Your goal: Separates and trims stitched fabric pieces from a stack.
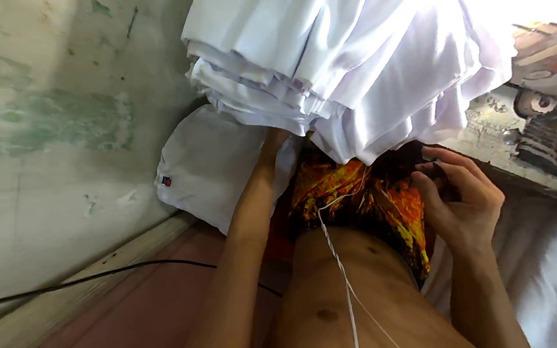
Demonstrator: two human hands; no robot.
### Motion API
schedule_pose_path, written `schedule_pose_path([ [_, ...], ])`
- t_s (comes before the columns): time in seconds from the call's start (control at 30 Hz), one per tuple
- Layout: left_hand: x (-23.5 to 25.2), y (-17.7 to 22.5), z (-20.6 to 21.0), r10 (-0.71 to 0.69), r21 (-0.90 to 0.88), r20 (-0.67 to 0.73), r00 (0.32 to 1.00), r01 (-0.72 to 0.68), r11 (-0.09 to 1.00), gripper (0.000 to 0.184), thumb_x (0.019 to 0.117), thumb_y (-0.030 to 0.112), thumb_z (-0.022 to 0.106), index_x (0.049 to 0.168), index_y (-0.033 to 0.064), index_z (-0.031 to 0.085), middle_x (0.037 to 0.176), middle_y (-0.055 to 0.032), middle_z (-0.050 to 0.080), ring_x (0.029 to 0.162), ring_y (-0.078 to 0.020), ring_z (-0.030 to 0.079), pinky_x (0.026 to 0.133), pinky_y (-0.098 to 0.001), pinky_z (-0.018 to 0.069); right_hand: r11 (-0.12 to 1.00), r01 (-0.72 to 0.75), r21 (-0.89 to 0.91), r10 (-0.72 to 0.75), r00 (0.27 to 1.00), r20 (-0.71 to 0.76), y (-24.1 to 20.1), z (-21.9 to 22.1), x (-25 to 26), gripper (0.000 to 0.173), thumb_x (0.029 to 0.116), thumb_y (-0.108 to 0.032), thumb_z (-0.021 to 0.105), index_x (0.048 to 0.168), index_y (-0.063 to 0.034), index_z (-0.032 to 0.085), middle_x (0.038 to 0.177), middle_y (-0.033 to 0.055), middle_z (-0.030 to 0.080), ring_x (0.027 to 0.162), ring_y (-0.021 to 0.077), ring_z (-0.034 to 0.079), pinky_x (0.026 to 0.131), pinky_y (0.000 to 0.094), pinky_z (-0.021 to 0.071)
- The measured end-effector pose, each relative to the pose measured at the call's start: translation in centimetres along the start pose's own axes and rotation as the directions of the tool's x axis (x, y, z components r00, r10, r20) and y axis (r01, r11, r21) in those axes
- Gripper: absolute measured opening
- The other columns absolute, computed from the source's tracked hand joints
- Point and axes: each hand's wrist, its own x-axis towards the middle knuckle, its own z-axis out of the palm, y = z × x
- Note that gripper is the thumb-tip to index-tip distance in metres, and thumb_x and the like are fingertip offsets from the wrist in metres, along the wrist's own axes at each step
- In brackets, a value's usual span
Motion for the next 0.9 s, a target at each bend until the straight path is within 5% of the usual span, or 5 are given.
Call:
schedule_pose_path([
  [0.23,5.9,-4.7,4.7,-0.013,0.135,0.156,0.988,-0.009,0.991,0.043,0.0983,0.024,0.066,0.126,-0.0090,0.062,0.133,-0.0303,0.060,0.130,-0.0433,0.055,0.109,-0.0588,0.0413,0.998,0.055,-0.042,-0.050,0.994,0.099,0.9,-2.2,-0.8,0.034,0.0991,-0.020,0.063,0.098,0.0140,0.067,0.122,0.0326,0.064,0.090,0.0107,0.066,0.073,0.0165,0.0514],
  [0.37,4.9,-5.0,4.5,0.073,-0.253,0.061,0.995,-0.056,0.966,0.037,0.1017,0.023,0.063,0.122,-0.0078,0.064,0.120,-0.0263,0.065,0.113,-0.0350,0.063,0.101,-0.0511,0.0486,0.997,0.040,-0.068,-0.031,0.992,0.126,1.6,-2.5,-1.3,0.034,0.0988,-0.020,0.063,0.100,0.0136,0.068,0.123,0.0316,0.064,0.086,0.0063,0.064,0.068,0.0138,0.0490],
  [0.53,-0.8,-8.3,8.5,0.526,0.211,0.150,0.837,-0.547,0.810,0.025,0.0988,0.010,0.059,0.114,-0.0078,0.067,0.112,-0.0265,0.068,0.107,-0.0405,0.066,0.098,-0.0507,0.0515,0.988,0.097,-0.118,-0.073,0.978,0.196,1.3,-1.9,-0.7,0.031,0.0981,-0.020,0.064,0.101,0.0107,0.070,0.122,0.0294,0.066,0.089,0.0117,0.066,0.072,0.0167,0.0505],
  [0.67,-3.2,-0.7,6.4,-0.176,0.447,0.531,0.829,-0.097,0.889,0.034,0.1064,0.007,0.046,0.133,-0.0130,0.054,0.141,-0.0307,0.054,0.134,-0.0446,0.051,0.110,-0.0556,0.0420,0.964,0.166,-0.206,-0.125,0.972,0.201,0.7,-2.7,-0.8,0.029,0.0978,-0.020,0.063,0.103,0.0066,0.072,0.121,0.0295,0.068,0.098,0.0225,0.070,0.077,0.0226,0.0527],
  [0.9,-6.7,-1.3,4.4,0.103,-0.176,0.199,0.975,-0.068,0.982,0.037,0.1093,0.021,0.044,0.136,0.0003,0.058,0.133,-0.0162,0.063,0.124,-0.0194,0.060,0.107,-0.0323,0.0459,0.977,-0.058,-0.203,0.065,0.998,0.026,2.1,-3.4,-4.6,0.031,0.0981,-0.020,0.064,0.102,0.0095,0.071,0.118,0.0284,0.069,0.093,0.0172,0.070,0.076,0.0197,0.0525],
])
